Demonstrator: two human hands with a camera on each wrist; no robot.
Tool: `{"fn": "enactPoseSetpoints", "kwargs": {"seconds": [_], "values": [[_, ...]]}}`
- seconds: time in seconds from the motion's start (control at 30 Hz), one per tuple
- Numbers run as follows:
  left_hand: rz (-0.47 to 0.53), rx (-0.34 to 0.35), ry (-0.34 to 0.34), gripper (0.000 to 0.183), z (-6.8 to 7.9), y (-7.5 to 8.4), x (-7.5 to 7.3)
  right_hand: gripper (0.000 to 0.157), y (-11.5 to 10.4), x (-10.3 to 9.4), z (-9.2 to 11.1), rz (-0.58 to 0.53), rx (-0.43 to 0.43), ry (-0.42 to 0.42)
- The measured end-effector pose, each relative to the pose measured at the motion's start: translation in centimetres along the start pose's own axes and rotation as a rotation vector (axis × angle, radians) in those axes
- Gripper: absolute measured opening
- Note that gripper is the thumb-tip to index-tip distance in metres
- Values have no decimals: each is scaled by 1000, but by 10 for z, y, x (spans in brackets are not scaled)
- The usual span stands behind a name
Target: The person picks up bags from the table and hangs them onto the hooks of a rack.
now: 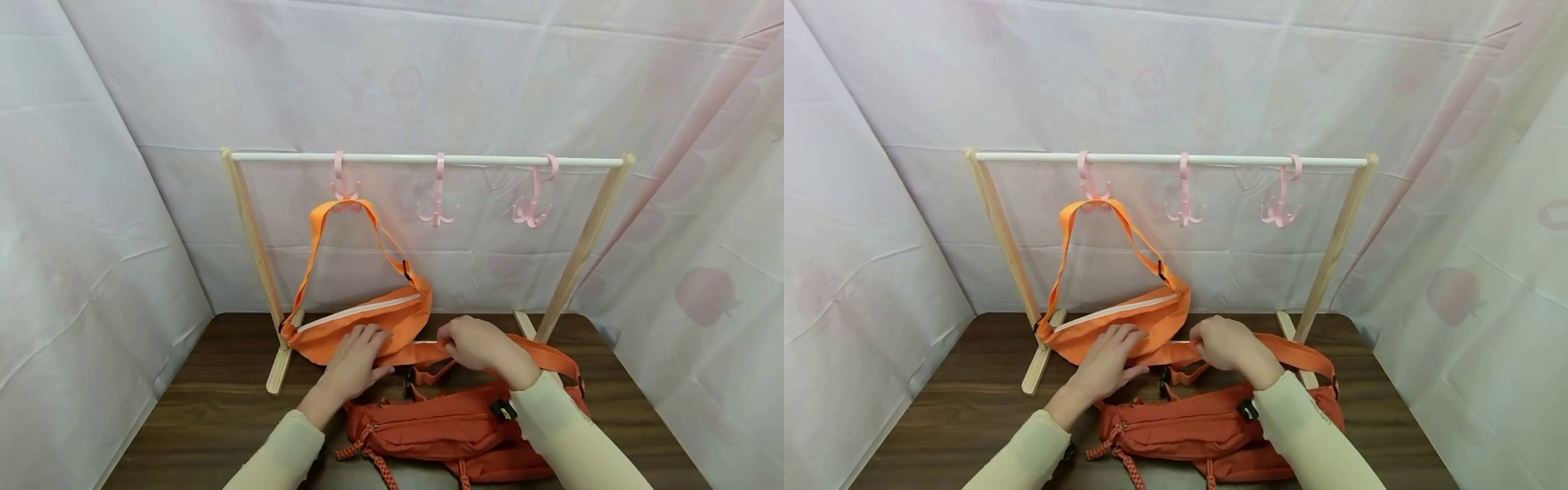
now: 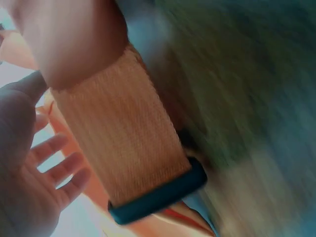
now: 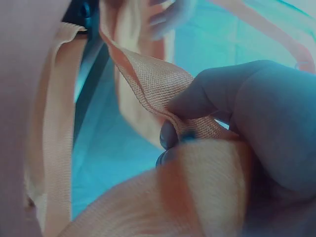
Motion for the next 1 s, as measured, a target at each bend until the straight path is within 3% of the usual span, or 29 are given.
{"fn": "enactPoseSetpoints", "kwargs": {"seconds": [0.13, 0.33, 0.43, 0.57, 0.67, 0.8, 0.9, 1.0], "values": [[17, -12, -78, 64, 1, 0, 9, 29, -8, -8, 6, -16, -34, 25], [88, -108, -205, 90, 7, -8, 24, 30, -19, -19, 15, -28, -124, 48], [108, -117, -209, 101, 7, -7, 25, 29, -25, -26, 21, -30, -185, 69], [152, -71, -165, 109, 0, 3, 21, 31, -31, -36, 28, -17, -250, 113], [235, -1, -94, 101, -8, 15, 12, 31, -34, -44, 32, -9, -277, 159], [361, 69, -16, 56, -17, 26, -1, 27, -33, -53, 35, -7, -272, 217], [415, 66, 8, 33, -19, 28, -5, 27, -30, -57, 36, -2, -252, 254], [432, 38, 26, 35, -18, 28, -10, 27, -28, -61, 37, 8, -237, 284]]}}
Point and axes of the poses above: each hand's wrist, its own z-axis away from the middle knuckle, its own x-axis out of the palm, y = z × x, the point moved 8 cm from there along -z, towards the middle knuckle, and after that the axes turned 5 degrees about z, right-handed, at the moved point
